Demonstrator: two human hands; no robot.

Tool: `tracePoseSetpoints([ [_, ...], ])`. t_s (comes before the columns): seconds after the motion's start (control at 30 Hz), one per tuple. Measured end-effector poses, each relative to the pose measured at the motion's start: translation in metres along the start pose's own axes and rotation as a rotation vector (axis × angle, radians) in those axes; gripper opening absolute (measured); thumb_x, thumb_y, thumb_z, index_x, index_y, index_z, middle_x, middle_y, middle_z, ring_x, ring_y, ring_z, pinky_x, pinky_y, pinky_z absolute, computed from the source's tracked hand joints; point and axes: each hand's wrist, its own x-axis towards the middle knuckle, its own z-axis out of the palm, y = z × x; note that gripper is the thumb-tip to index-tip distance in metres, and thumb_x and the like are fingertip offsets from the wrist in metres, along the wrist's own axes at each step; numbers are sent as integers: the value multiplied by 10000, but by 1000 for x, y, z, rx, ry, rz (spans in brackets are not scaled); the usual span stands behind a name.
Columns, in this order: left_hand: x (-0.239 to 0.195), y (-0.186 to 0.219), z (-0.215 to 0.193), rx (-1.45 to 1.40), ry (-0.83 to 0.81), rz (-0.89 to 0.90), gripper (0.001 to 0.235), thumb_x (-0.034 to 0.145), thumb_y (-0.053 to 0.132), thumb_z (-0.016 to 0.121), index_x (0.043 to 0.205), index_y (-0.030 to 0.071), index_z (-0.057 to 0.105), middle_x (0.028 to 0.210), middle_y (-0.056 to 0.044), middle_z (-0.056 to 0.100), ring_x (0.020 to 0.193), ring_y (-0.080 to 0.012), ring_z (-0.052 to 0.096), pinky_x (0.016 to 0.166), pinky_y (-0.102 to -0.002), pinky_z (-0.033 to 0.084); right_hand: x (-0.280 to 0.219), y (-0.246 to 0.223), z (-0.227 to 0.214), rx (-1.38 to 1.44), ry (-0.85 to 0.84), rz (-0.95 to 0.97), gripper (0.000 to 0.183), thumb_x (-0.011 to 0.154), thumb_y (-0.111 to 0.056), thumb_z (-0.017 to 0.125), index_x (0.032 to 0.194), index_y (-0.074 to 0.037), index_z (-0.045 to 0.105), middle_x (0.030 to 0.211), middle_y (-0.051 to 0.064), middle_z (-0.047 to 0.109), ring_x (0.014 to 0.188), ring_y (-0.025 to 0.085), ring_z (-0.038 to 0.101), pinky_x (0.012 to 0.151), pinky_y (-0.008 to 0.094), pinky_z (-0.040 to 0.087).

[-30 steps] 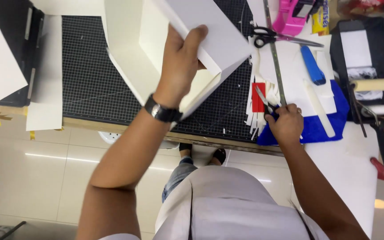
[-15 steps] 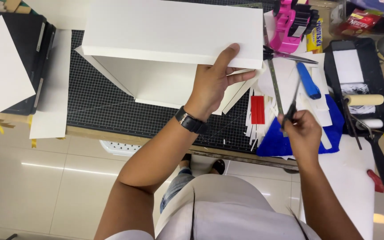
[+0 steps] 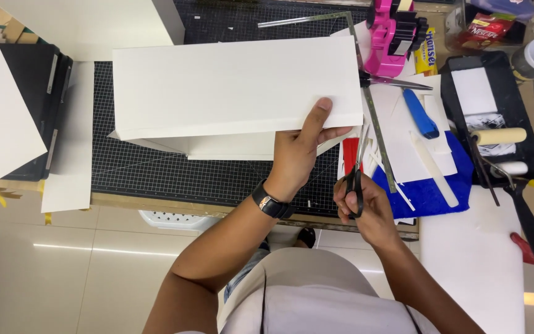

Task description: Smoothing and trimming the inner edges of a white cardboard box using a scraper and scissors

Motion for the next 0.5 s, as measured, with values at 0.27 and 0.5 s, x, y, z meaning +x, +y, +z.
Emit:
tracePoseSetpoints([
  [0.27,-8,5,5,25,-10,6,470,1034,250,629,1262,-152,547,1122,-327,668,911,-384,743,853,-487,661,-4,-5,2,7,46,15,323,972,-231,681,851,62,621,753,181,606,557,130,515,389,272,501],
  [0.5,-11,12,9,27,-18,18,485,1038,256,617,1276,-160,541,1115,-325,670,911,-379,742,861,-476,660,-9,-2,-3,32,56,42,340,999,-209,655,785,55,623,731,200,617,505,115,484,372,247,472],
])
